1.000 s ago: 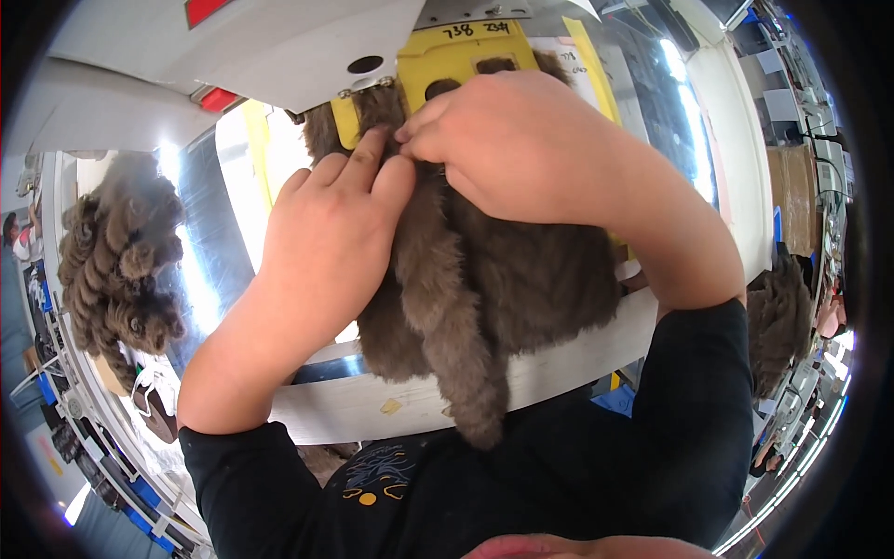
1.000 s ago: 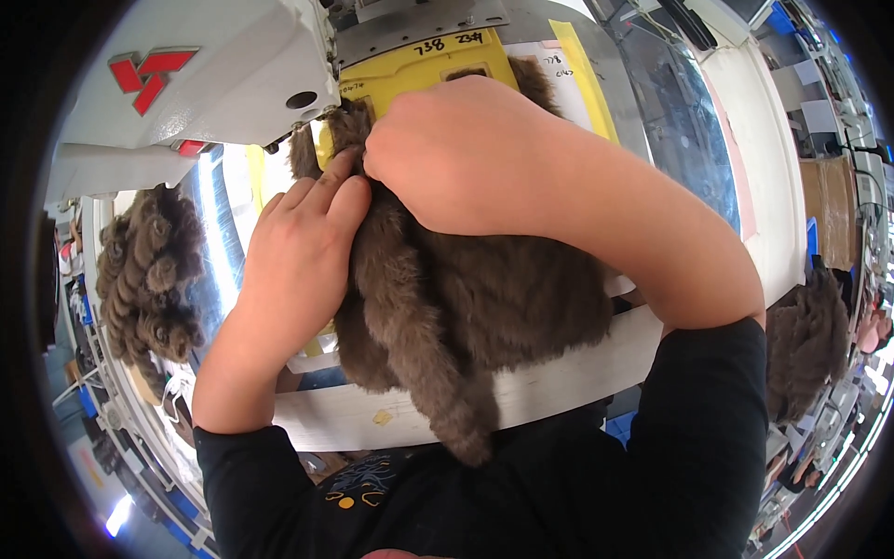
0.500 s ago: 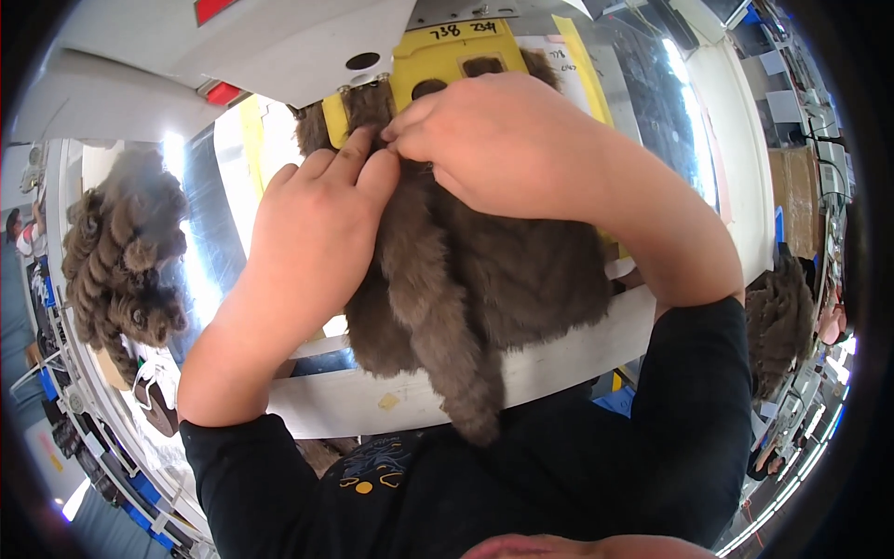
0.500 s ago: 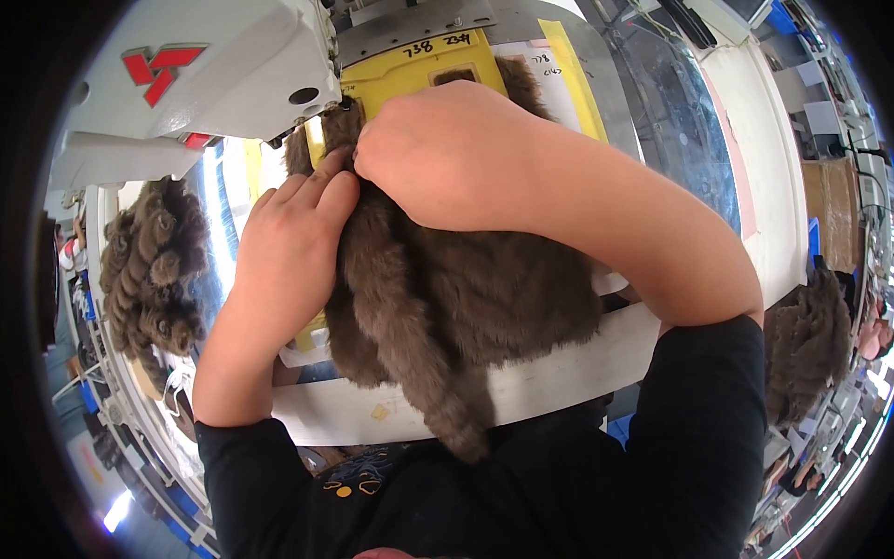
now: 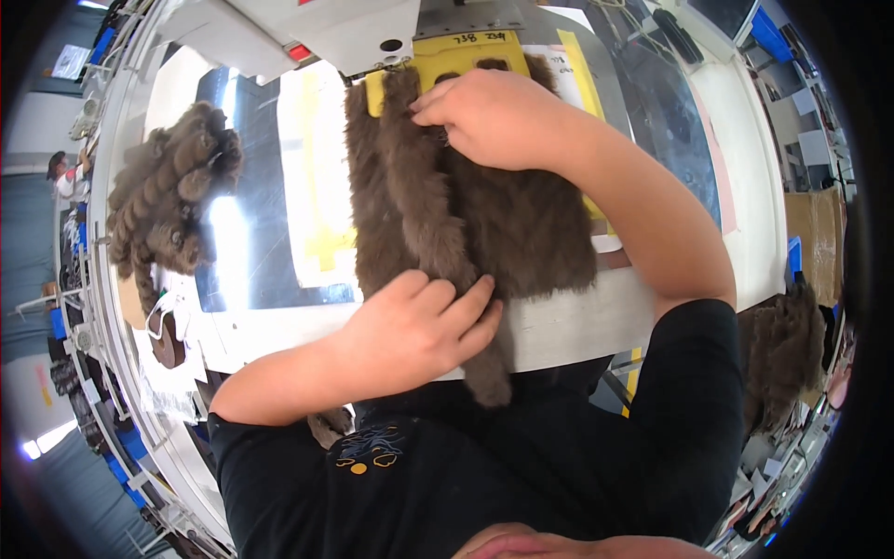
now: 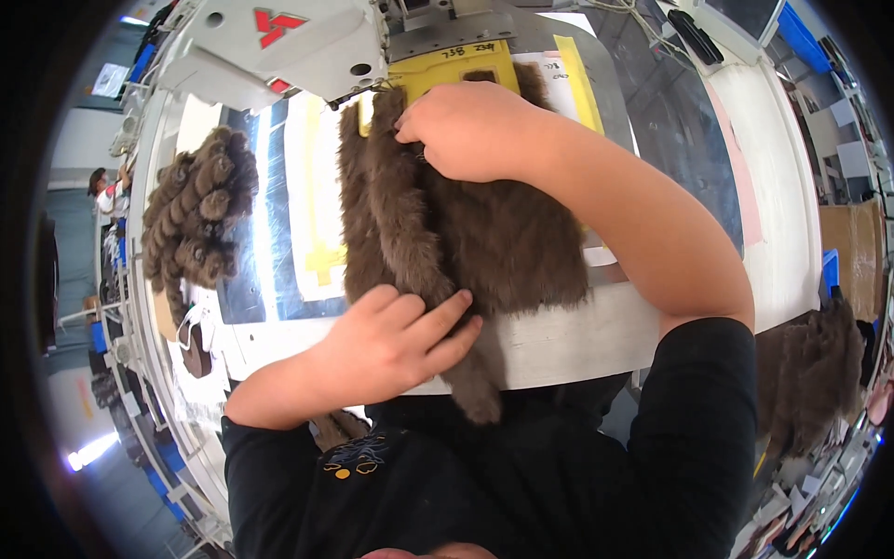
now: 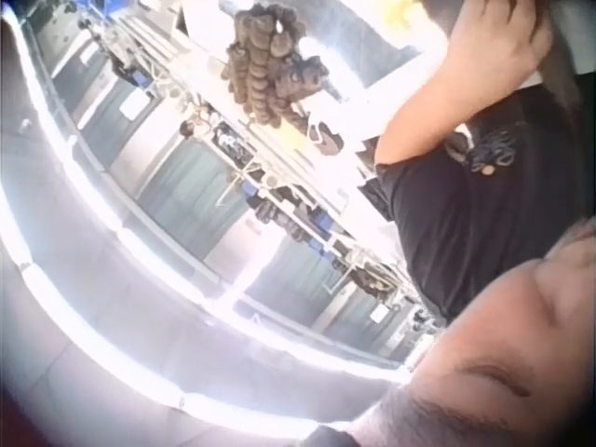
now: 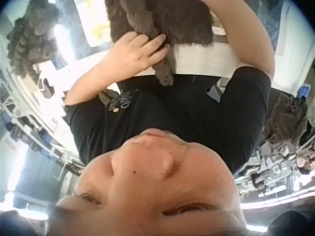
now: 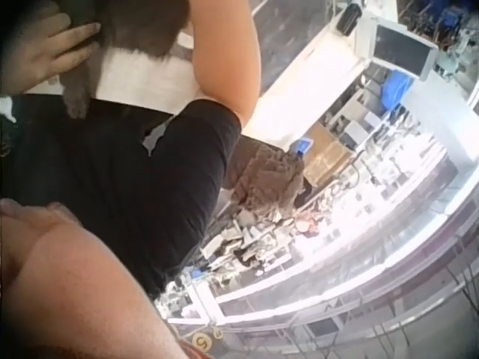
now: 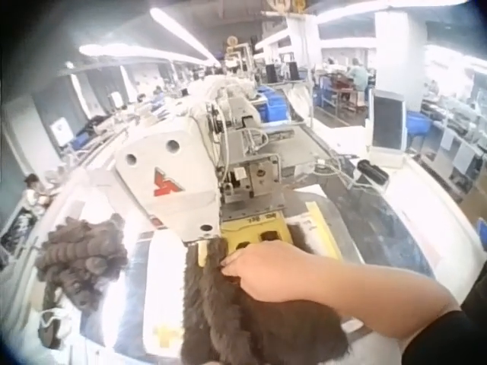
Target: Sewing a fur piece and a tail-like attachment onto a fabric base using an industrial sewing machine.
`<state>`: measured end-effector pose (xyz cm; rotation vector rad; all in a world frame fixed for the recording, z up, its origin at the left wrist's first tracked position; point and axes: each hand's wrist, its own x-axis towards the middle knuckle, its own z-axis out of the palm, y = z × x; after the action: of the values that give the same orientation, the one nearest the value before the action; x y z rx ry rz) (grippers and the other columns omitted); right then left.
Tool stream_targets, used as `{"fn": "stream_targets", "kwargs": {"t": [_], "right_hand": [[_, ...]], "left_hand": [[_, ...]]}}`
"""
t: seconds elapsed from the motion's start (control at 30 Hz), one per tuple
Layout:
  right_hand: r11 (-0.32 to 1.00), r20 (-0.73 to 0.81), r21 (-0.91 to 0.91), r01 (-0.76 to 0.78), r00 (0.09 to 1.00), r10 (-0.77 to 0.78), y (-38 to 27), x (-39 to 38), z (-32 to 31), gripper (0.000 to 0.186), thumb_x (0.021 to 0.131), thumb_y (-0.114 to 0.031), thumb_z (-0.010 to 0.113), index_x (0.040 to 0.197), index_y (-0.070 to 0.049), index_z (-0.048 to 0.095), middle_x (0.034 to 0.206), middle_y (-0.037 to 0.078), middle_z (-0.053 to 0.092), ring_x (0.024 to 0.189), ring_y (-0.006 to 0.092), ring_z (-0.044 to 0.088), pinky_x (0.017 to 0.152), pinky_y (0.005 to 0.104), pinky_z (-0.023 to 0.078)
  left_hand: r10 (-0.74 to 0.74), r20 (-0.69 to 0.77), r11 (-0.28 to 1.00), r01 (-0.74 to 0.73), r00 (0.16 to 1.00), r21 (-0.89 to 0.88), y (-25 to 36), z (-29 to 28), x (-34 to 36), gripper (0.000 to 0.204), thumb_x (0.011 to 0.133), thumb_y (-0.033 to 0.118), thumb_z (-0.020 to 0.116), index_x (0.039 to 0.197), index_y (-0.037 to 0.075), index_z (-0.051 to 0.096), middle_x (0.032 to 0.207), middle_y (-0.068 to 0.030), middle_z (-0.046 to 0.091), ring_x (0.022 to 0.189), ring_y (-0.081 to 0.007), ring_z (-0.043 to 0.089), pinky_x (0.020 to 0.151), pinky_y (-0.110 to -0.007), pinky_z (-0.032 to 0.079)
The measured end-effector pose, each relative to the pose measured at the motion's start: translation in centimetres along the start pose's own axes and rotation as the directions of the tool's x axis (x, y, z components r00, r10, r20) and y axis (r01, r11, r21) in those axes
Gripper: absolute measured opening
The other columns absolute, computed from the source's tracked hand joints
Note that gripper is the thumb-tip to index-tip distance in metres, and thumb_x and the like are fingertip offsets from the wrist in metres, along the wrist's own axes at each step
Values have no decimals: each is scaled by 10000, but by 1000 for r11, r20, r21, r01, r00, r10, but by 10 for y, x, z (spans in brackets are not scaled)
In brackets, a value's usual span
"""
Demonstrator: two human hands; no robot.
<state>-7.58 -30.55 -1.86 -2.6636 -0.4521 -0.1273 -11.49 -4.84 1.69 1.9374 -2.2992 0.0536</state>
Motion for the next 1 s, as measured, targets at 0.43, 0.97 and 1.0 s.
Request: {"fn": "stream_targets", "kwargs": {"t": [0.43, 0.97, 1.0], "right_hand": [[994, -159, -45, 101, 981, -107, -11, 5, 16, 210, 924, -121, 600, 1053, -35, 742, 1135, 79, 721, 1028, 327, 684, 883, 431, 561], [515, 377, 801, -305, 925, -38, -168, 14, 22, 574, 987, -413, 710, 1350, 23, 627, 1302, 171, 691, 814, 164, 705, 722, 305, 577], [456, 348, 838, -298, 937, -26, -183, 17, 30, 520, 1008, -403, 683, 1298, 27, 648, 1200, 143, 713, 787, 161, 693, 700, 303, 568]], "left_hand": [[-727, -664, 672, 373, 172, -640, -6, -9, -138, 358, 946, 295, 784, 1130, 26, 637, 1101, -85, 646, 1012, -178, 621, 888, -303, 493], [-817, -461, 498, -22, -347, -867, 16, -19, -175, 286, 979, 94, 719, 1214, 5, 582, 1146, -73, 655, 1058, -166, 628, 951, -296, 504], [-820, -467, 499, -15, -331, -866, 17, -19, -171, 270, 973, 89, 720, 1191, 7, 584, 1134, -75, 650, 1050, -160, 622, 956, -292, 495]]}}
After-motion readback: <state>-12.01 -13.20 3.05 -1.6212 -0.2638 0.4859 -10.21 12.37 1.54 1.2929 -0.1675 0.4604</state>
